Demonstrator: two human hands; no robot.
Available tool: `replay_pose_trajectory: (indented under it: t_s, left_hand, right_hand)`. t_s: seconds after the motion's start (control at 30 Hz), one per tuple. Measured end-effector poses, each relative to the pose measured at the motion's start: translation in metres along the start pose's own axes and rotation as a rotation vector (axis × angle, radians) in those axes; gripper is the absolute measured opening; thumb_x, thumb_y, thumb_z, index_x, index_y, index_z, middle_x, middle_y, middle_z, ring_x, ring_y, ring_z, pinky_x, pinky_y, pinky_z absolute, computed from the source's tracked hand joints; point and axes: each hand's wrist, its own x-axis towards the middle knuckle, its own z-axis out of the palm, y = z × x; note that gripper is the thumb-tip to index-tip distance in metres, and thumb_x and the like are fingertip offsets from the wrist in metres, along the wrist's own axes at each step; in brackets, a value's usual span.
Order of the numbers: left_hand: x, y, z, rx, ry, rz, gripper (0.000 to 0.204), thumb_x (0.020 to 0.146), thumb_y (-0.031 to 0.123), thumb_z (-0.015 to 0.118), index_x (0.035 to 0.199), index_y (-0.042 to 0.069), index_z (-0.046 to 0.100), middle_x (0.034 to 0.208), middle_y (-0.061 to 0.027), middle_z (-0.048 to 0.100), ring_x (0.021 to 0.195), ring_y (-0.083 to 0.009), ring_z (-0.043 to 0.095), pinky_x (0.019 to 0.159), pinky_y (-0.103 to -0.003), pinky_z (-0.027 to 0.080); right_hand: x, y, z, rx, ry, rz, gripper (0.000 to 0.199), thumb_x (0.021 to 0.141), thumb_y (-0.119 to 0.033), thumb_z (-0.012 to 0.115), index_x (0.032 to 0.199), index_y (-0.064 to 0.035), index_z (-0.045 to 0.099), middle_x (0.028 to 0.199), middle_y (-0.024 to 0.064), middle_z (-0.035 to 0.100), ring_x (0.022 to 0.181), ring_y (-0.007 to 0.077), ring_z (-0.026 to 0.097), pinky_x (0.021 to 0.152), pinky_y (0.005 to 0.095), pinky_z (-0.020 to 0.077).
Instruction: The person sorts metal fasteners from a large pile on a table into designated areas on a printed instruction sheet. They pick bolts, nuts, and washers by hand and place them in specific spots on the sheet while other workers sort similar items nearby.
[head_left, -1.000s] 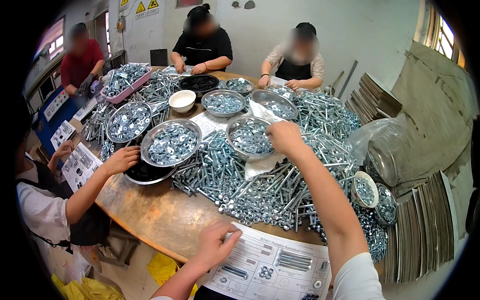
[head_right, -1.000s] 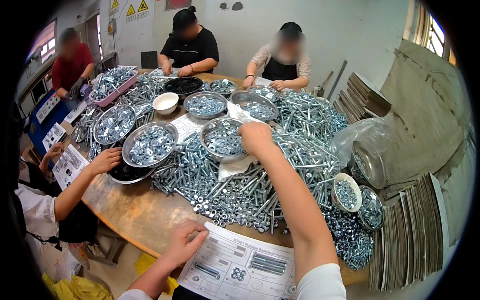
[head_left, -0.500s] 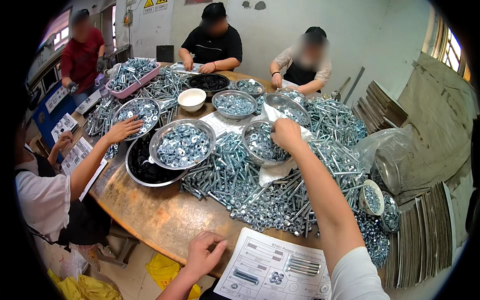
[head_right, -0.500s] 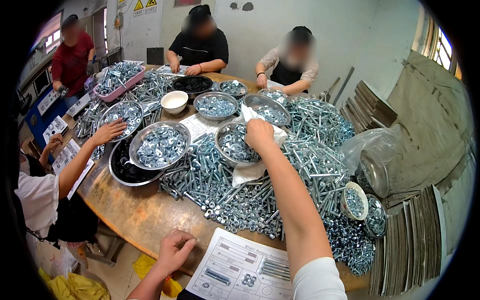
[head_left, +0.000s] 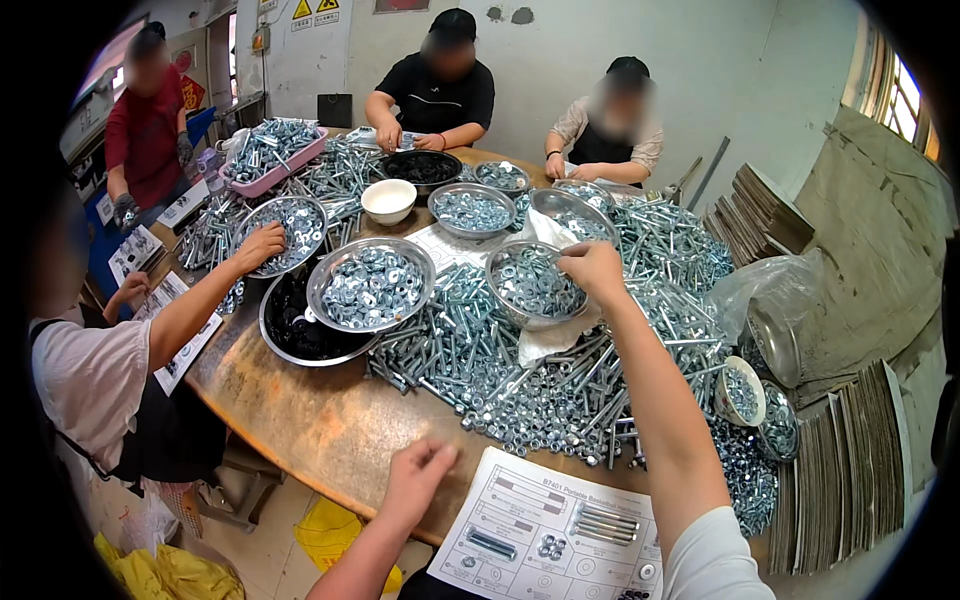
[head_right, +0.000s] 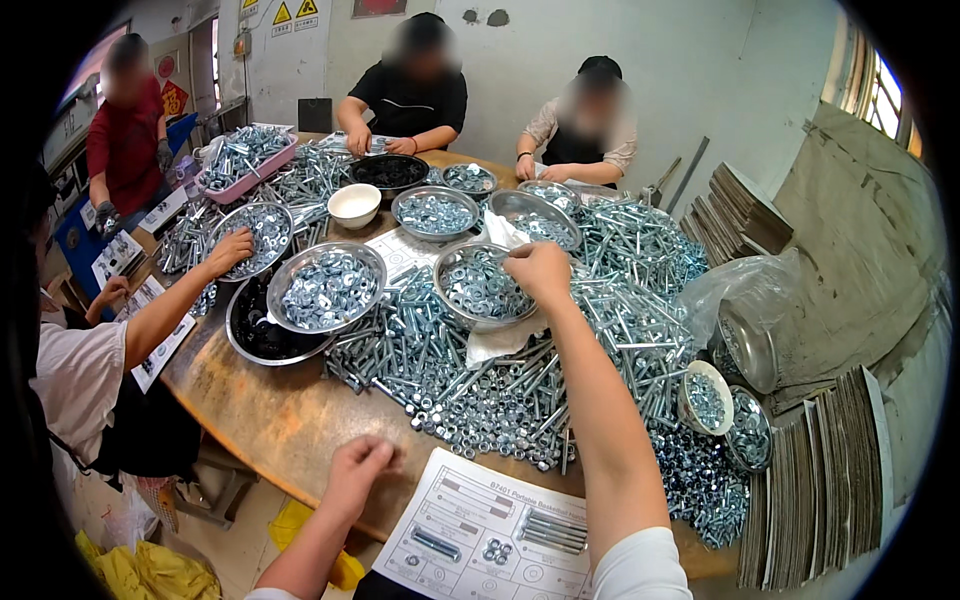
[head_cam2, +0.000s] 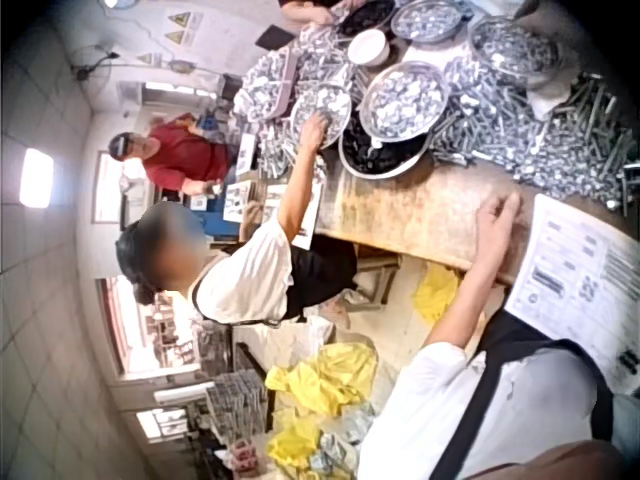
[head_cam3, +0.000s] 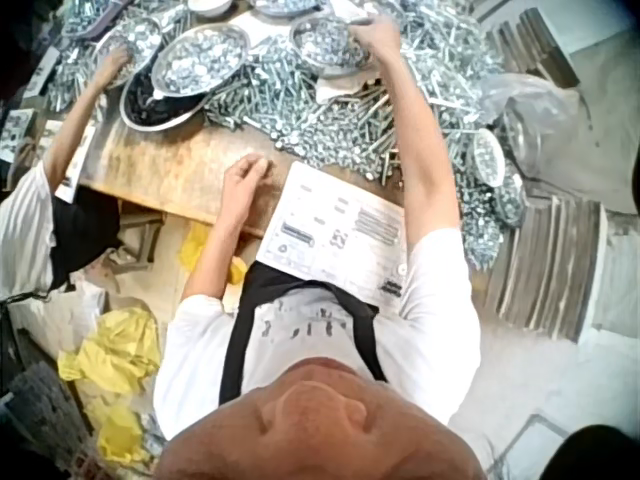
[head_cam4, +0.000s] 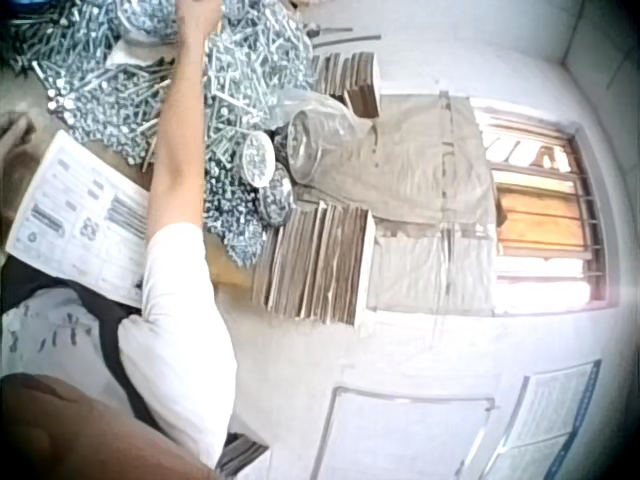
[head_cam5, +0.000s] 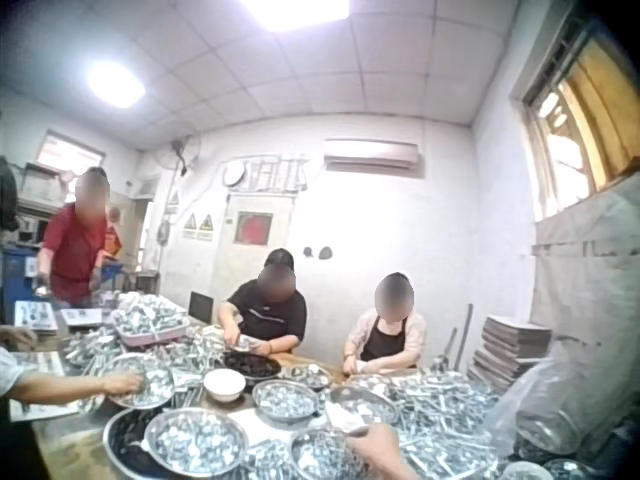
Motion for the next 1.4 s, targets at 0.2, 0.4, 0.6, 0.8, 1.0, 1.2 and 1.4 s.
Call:
replay_pose_trajectory:
  t_s: [0.2, 0.4, 0.6, 0.8, 1.0, 1.2, 1.4]
  left_hand:
    - [0.077, 0.031, 0.083, -0.758, -0.152, -0.151, 0.047, 0.102, 0.036, 0.051, 0.132, 0.0, 0.048, 0.127, -0.0132, 0.059, 0.117, -0.0268, 0.059, 0.102, -0.039, 0.048]
    - [0.038, 0.001, 0.123, -0.96, -0.324, -0.283, 0.033, 0.106, 0.022, 0.041, 0.127, -0.001, 0.052, 0.124, -0.0143, 0.059, 0.117, -0.0244, 0.058, 0.102, -0.039, 0.048]
    - [-0.025, -0.023, 0.142, -0.83, -0.327, -0.387, 0.035, 0.105, 0.02, 0.043, 0.13, -0.003, 0.052, 0.125, -0.0142, 0.059, 0.117, -0.0234, 0.058, 0.1, -0.038, 0.049]
    - [-0.057, -0.029, 0.129, -0.6, -0.557, -0.58, 0.037, 0.104, 0.017, 0.046, 0.135, -0.003, 0.048, 0.132, -0.0148, 0.056, 0.122, -0.0243, 0.057, 0.102, -0.037, 0.05]
    - [-0.073, -0.033, 0.142, -0.492, -0.692, -0.629, 0.044, 0.102, 0.024, 0.053, 0.135, -0.003, 0.047, 0.125, -0.0135, 0.059, 0.118, -0.0223, 0.059, 0.101, -0.037, 0.051]
    - [-0.082, -0.034, 0.147, -0.463, -0.722, -0.673, 0.045, 0.103, 0.026, 0.05, 0.137, -0.002, 0.046, 0.125, -0.0128, 0.058, 0.118, -0.0194, 0.058, 0.101, -0.034, 0.051]
    - [-0.088, -0.031, 0.15, -0.444, -0.777, -0.672, 0.047, 0.105, 0.027, 0.046, 0.142, -0.001, 0.041, 0.13, -0.0112, 0.055, 0.121, -0.0185, 0.057, 0.101, -0.033, 0.05]
  right_hand:
    - [-0.111, -0.029, -0.034, 0.434, -0.295, -0.033, 0.031, 0.075, -0.016, 0.073, 0.099, 0.0041, 0.074, 0.084, 0.0108, 0.075, 0.071, 0.018, 0.07, 0.065, 0.0281, 0.0534]
    - [-0.267, -0.054, -0.038, -0.212, 0.024, -0.446, 0.038, 0.072, -0.008, 0.07, 0.11, -0.0078, 0.066, 0.08, 0.0077, 0.066, 0.078, 0.028, 0.063, 0.071, 0.0389, 0.0499]
    - [-0.334, -0.024, -0.051, -0.279, 0.17, -0.448, 0.037, 0.073, -0.007, 0.073, 0.109, -0.0071, 0.066, 0.082, 0.0058, 0.064, 0.076, 0.0242, 0.06, 0.091, 0.0447, 0.0458]
    - [-0.381, 0.0, -0.099, 0.09, -0.056, -0.186, 0.053, 0.07, -0.007, 0.082, 0.118, -0.0035, 0.059, 0.104, 0.0097, 0.069, 0.098, 0.0237, 0.065, 0.093, 0.0388, 0.0498]
    - [-0.402, 0.016, -0.106, 0.533, -0.38, 0.174, 0.056, 0.076, -0.002, 0.075, 0.127, -0.002, 0.054, 0.114, 0.0101, 0.068, 0.105, 0.0141, 0.063, 0.089, 0.0284, 0.0512]
    - [-0.416, 0.027, -0.106, 0.583, -0.37, 0.185, 0.056, 0.076, 0.0, 0.074, 0.128, -0.0017, 0.054, 0.113, 0.0092, 0.067, 0.105, 0.015, 0.063, 0.092, 0.0293, 0.0504]
    - [-0.425, 0.029, -0.108, 0.69, -0.337, 0.219, 0.058, 0.074, 0.001, 0.074, 0.128, -0.0011, 0.054, 0.117, 0.0098, 0.065, 0.108, 0.0154, 0.062, 0.095, 0.0301, 0.0488]
